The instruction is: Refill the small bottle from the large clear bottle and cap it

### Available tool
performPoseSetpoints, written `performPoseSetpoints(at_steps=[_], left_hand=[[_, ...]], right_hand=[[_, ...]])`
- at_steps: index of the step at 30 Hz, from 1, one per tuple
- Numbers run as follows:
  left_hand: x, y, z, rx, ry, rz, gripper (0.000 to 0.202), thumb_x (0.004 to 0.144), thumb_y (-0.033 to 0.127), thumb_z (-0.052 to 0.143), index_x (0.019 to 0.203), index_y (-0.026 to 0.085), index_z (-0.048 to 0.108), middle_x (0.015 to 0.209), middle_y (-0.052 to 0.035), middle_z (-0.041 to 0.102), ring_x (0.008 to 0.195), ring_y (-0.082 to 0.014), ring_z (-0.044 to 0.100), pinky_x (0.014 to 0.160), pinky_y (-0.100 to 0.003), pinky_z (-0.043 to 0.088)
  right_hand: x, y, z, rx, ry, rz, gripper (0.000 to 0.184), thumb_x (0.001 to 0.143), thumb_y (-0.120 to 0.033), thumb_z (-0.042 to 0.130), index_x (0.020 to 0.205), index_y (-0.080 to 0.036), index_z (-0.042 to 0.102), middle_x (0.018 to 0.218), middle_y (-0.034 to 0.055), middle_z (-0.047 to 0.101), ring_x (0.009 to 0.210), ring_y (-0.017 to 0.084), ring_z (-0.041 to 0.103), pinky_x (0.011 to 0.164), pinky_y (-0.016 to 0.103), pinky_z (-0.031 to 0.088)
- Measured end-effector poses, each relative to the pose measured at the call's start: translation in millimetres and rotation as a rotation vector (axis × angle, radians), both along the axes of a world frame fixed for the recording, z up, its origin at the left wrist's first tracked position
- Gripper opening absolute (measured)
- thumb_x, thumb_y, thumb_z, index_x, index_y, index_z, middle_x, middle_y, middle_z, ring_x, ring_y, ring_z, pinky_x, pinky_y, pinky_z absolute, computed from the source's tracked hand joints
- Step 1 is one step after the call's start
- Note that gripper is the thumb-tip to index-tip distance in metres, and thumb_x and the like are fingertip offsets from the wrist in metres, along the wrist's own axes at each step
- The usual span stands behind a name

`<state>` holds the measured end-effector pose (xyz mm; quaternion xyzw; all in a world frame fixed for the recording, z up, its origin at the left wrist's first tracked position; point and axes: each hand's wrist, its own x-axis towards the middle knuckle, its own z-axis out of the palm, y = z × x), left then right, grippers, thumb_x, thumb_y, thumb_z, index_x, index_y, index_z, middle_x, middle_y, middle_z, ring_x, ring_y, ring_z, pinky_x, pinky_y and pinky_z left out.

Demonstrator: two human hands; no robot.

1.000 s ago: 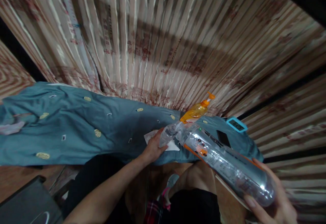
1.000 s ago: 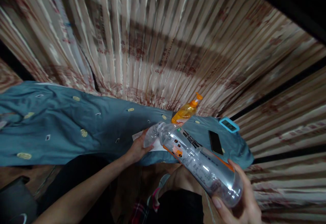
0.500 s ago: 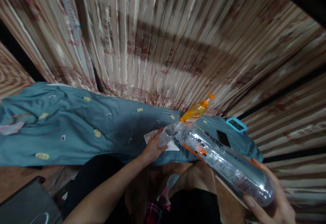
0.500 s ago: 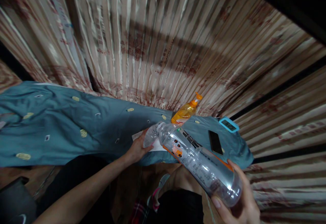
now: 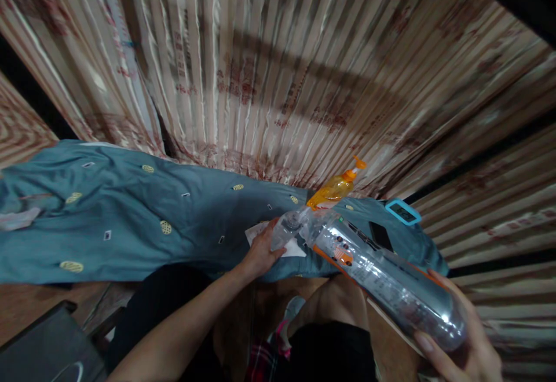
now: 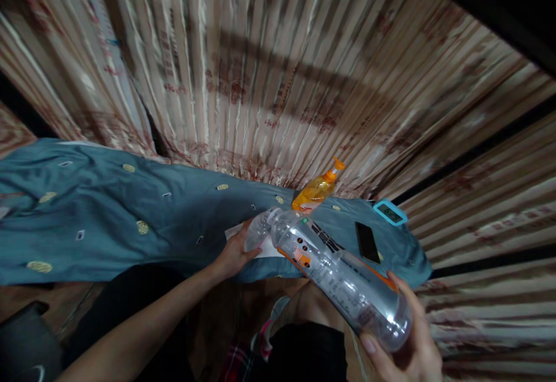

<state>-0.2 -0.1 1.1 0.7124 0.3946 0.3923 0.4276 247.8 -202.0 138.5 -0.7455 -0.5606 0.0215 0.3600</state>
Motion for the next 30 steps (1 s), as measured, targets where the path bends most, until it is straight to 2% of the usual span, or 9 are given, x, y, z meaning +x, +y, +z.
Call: performPoseSetpoints(at_steps=[6,11,18,22,25,30], left_hand=[[0.3,0.4,-2.3,0.003,0.001,0.0,0.075,0.069,0.018,0.067,0.137,0.021,0.034,0.134,-0.0089,0.054,0.126,-0.0263,0.048,0.111,-0.045,0.034],[-0.3,-1.0,1.4,-0.026,0.026,0.003,0.079,0.069,0.017,0.065,0.14,0.02,0.029,0.136,-0.0102,0.052,0.127,-0.0268,0.048,0.11,-0.045,0.034],[-4.1,-4.2,7.7,-0.068,0.015,-0.006,0.091,0.067,0.019,0.069,0.144,0.019,0.018,0.14,-0.0133,0.046,0.13,-0.0285,0.045,0.112,-0.049,0.031],[-5.4,-5.1,8.9,-0.066,-0.01,-0.012,0.095,0.065,0.023,0.072,0.144,0.017,0.018,0.146,-0.0158,0.038,0.134,-0.0292,0.038,0.114,-0.047,0.027],[-7.5,-4.5,10.4,-0.072,-0.025,-0.004,0.1,0.063,0.025,0.075,0.144,0.015,0.018,0.148,-0.0182,0.033,0.137,-0.031,0.033,0.115,-0.048,0.024],[-15.2,-5.3,17.8,-0.074,-0.129,-0.063,0.101,0.069,0.032,0.072,0.147,0.02,0.01,0.153,-0.0158,0.024,0.141,-0.0303,0.024,0.116,-0.051,0.019]], right_hand=[[5.1,-4.1,-6.7,-0.027,0.025,0.021,0.076,0.076,-0.05,0.06,0.141,-0.021,0.033,0.137,0.012,0.045,0.125,0.04,0.044,0.103,0.052,0.038],[9.4,-2.6,-11.4,-0.026,0.028,0.035,0.076,0.076,-0.049,0.061,0.141,-0.02,0.034,0.138,0.0114,0.045,0.125,0.04,0.044,0.103,0.05,0.038],[12.2,-0.9,-16.8,-0.012,0.074,0.028,0.077,0.074,-0.052,0.061,0.139,-0.02,0.036,0.139,0.0111,0.045,0.127,0.042,0.041,0.108,0.056,0.03],[13.1,0.2,-17.5,-0.035,0.086,0.034,0.076,0.074,-0.051,0.062,0.139,-0.022,0.036,0.139,0.0098,0.046,0.128,0.041,0.041,0.107,0.054,0.032],[16.4,1.9,-22.8,0.011,0.084,0.024,0.076,0.073,-0.051,0.062,0.139,-0.023,0.038,0.137,0.0091,0.049,0.125,0.041,0.045,0.105,0.054,0.035],[24.1,4.3,-33.0,0.07,0.066,0.04,0.073,0.074,-0.049,0.061,0.139,-0.024,0.04,0.138,0.0066,0.049,0.125,0.038,0.046,0.104,0.048,0.039]])
